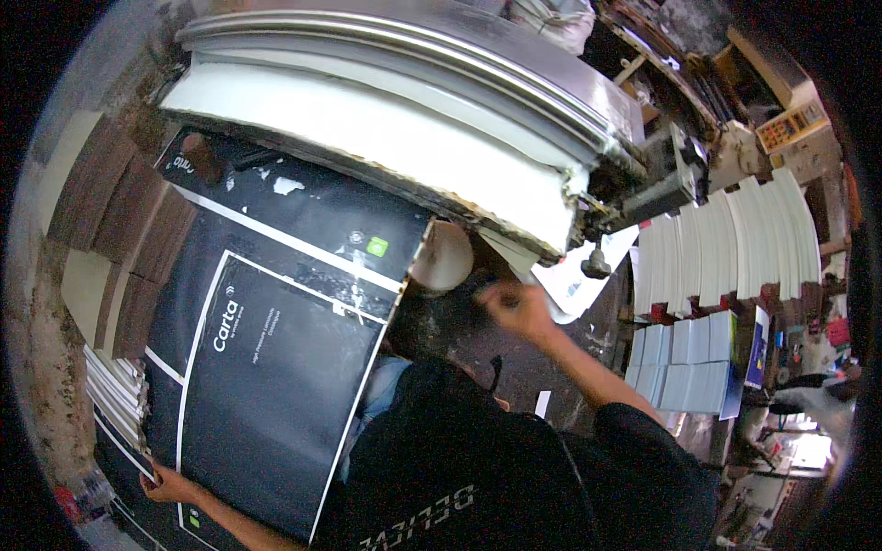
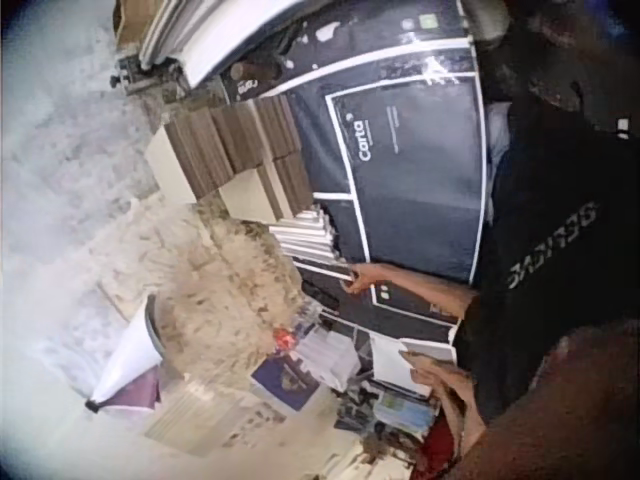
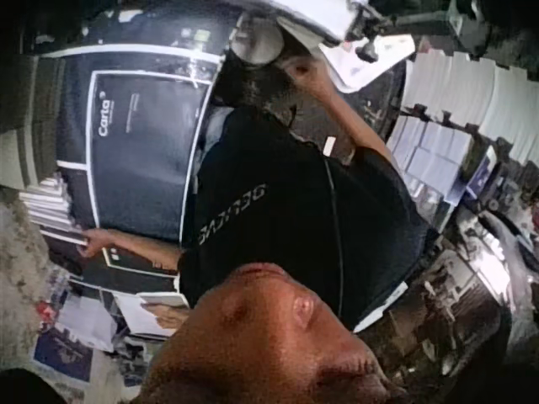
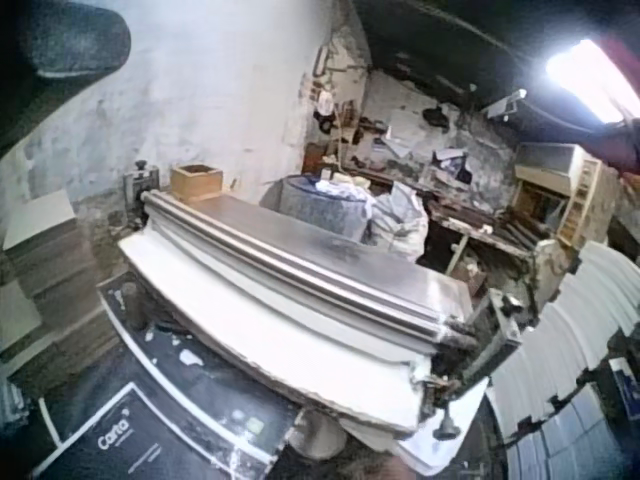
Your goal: The person places a rectangular cardboard piece onto a larger white adhesive sheet, aligns a second cardboard piece next to it, and then folds the edges of the white sheet over the cardboard to create a cover.
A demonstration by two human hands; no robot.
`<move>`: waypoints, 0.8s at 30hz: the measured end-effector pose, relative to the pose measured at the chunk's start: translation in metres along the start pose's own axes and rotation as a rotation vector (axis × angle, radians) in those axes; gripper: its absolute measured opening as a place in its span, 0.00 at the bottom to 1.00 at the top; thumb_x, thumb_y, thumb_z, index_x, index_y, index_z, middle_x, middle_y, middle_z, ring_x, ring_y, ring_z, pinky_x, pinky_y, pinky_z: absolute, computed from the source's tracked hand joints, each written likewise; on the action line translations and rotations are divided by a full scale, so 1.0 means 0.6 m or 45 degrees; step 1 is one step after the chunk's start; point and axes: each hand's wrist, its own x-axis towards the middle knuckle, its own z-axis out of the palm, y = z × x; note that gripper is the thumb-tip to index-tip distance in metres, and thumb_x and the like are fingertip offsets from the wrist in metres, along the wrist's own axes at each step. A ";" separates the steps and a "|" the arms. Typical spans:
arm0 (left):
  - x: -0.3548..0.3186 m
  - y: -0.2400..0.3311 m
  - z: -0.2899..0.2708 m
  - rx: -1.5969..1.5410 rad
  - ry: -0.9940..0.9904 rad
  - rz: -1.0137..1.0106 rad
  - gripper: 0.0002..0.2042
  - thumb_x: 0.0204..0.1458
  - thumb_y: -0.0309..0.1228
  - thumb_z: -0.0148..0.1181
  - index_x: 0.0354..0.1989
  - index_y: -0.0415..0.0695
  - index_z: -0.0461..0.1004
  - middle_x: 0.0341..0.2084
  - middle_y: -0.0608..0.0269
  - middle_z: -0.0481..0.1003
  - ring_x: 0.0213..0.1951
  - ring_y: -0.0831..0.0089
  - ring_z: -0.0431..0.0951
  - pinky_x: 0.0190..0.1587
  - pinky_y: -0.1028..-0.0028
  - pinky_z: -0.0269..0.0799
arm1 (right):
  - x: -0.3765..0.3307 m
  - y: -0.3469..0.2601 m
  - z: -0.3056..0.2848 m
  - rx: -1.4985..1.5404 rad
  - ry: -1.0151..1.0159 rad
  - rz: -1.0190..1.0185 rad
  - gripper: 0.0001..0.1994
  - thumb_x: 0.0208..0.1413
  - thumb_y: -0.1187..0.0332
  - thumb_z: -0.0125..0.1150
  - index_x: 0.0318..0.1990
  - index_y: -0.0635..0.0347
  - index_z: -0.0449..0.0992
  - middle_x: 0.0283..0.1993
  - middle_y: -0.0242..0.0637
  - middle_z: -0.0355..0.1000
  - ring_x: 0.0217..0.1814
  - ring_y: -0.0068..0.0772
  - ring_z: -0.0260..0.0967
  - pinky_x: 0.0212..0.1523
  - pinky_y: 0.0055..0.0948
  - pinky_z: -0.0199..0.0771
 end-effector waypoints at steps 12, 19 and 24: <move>-0.013 0.038 0.010 0.052 0.050 0.148 0.20 0.54 0.37 0.67 0.50 0.37 0.73 0.43 0.47 0.75 0.41 0.50 0.76 0.47 0.54 0.72 | 0.000 0.280 -0.098 -0.218 0.300 0.177 0.23 0.41 0.63 0.80 0.47 0.56 0.81 0.39 0.48 0.82 0.43 0.54 0.80 0.46 0.46 0.78; -0.029 0.248 -0.051 -0.224 0.189 -0.031 0.20 0.59 0.39 0.66 0.50 0.36 0.72 0.43 0.47 0.76 0.40 0.58 0.78 0.46 0.59 0.74 | -0.036 0.265 -0.108 -0.152 1.047 0.268 0.11 0.58 0.76 0.54 0.47 0.66 0.77 0.39 0.54 0.77 0.42 0.53 0.77 0.45 0.46 0.74; 0.006 0.400 -0.039 -0.544 -0.043 0.686 0.17 0.67 0.39 0.52 0.41 0.33 0.75 0.35 0.49 0.78 0.37 0.60 0.78 0.44 0.65 0.74 | 0.026 0.315 -0.439 -0.499 1.610 0.172 0.16 0.68 0.65 0.51 0.55 0.64 0.77 0.55 0.55 0.77 0.58 0.58 0.74 0.59 0.44 0.72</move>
